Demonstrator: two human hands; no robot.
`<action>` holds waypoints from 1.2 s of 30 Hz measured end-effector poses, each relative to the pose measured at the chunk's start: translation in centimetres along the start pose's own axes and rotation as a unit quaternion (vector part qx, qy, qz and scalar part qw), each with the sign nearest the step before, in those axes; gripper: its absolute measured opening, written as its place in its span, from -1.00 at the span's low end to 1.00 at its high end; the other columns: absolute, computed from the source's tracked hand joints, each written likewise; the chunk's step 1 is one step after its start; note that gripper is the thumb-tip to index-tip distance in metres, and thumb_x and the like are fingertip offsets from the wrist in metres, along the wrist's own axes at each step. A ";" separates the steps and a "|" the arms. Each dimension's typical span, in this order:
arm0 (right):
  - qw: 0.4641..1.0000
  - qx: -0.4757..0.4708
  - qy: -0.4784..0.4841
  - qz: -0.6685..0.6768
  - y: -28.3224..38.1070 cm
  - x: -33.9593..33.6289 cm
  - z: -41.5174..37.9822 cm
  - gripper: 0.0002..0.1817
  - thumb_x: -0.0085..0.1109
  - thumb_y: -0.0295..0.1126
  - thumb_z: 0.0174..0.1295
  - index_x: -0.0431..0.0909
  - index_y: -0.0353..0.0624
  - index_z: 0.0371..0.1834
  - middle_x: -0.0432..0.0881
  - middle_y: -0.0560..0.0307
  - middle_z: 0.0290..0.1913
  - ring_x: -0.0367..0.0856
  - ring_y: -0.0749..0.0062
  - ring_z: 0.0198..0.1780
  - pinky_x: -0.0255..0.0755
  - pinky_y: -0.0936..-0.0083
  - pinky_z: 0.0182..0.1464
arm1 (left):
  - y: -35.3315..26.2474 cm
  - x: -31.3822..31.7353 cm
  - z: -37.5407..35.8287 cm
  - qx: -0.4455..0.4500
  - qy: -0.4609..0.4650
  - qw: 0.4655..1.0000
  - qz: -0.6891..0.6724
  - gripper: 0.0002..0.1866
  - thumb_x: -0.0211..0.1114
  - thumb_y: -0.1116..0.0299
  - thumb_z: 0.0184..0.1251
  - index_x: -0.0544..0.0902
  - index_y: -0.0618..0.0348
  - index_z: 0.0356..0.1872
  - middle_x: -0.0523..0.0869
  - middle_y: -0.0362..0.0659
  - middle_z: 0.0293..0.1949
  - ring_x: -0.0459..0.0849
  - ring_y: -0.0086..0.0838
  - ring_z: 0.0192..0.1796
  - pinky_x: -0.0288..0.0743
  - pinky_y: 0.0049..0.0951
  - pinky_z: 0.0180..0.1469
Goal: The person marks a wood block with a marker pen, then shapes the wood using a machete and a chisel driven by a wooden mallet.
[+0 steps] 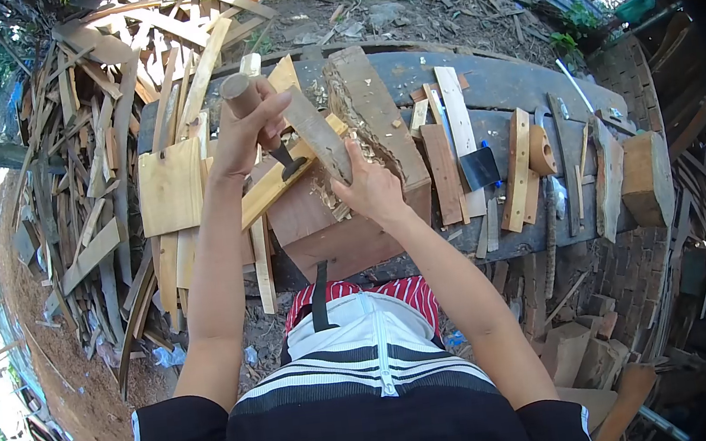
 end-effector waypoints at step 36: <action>0.999 0.026 0.018 -0.017 0.5 -0.2 0.1 -0.14 0.28 -0.02 0.08 0.15 -0.09 0.42 0.70 -0.25 -0.29 0.72 -0.13 -0.19 0.58 0.07 -0.12 | -1.5 -3.4 -1.8 0.163 -0.205 0.956 -0.129 -0.69 0.29 0.27 0.35 0.39 0.11 -0.51 0.38 -0.26 -0.71 0.34 -0.58 -0.73 0.24 -0.55 -0.67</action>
Point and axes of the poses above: each hand's wrist, its own z-axis towards the middle knuckle, its own x-axis out of the palm, y = z × x, the point moved 6 cm from there along z, towards the middle knuckle
